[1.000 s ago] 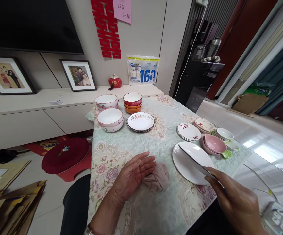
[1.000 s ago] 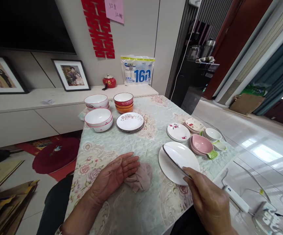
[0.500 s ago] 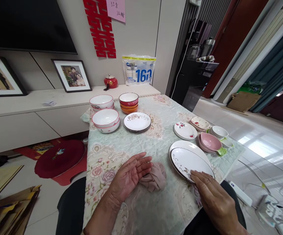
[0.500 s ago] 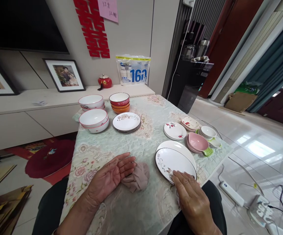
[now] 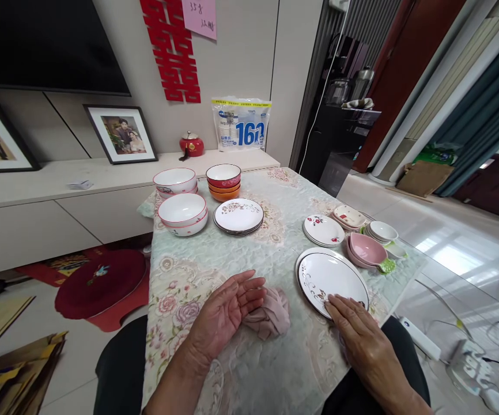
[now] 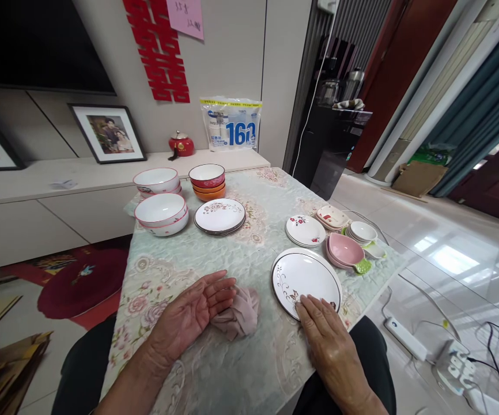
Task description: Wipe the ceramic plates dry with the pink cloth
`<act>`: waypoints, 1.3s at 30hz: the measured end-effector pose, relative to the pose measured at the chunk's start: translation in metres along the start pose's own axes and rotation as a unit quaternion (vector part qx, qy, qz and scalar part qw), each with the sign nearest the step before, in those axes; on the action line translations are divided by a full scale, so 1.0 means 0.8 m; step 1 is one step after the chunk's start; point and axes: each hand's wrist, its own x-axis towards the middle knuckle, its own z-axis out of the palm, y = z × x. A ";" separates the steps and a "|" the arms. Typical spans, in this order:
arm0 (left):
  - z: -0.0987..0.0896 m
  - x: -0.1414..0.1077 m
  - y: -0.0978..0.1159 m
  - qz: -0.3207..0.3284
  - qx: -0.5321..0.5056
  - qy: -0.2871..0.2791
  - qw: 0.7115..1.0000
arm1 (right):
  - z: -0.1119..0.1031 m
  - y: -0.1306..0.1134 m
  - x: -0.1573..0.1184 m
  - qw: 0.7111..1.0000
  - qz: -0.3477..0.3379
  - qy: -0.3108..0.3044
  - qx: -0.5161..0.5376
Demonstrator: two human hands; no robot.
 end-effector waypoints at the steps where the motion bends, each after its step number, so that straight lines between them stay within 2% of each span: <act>1: 0.000 0.000 0.000 0.000 0.000 0.000 1.000 | 0.001 0.001 -0.001 1.000 -0.002 -0.004 -0.003; 8: 0.001 0.000 0.000 0.000 0.004 0.008 1.000 | 0.006 0.005 -0.004 1.000 0.008 -0.027 0.005; 17: 0.000 0.001 0.001 0.002 -0.006 0.022 1.000 | 0.007 -0.006 0.007 0.996 0.082 -0.043 -0.007; 20: 0.002 0.001 0.002 0.013 -0.017 0.036 0.999 | -0.001 -0.015 0.024 0.996 0.091 0.001 0.001; 23: 0.004 0.002 0.003 0.030 -0.026 0.054 0.998 | -0.007 -0.032 0.049 0.997 0.064 0.035 0.039; 27: 0.005 0.003 0.003 0.051 -0.028 0.068 0.996 | -0.004 -0.066 0.089 0.992 0.015 0.057 0.112; 31: 0.004 0.004 0.004 0.052 -0.031 0.077 0.995 | 0.003 -0.089 0.116 0.986 0.015 0.066 0.153; 34: 0.005 0.003 0.005 0.047 -0.025 0.079 0.995 | 0.005 -0.079 0.120 0.985 0.036 0.070 0.155; 39: 0.009 0.000 0.008 0.035 -0.016 0.069 0.997 | 0.003 -0.021 0.091 0.978 0.121 0.112 0.126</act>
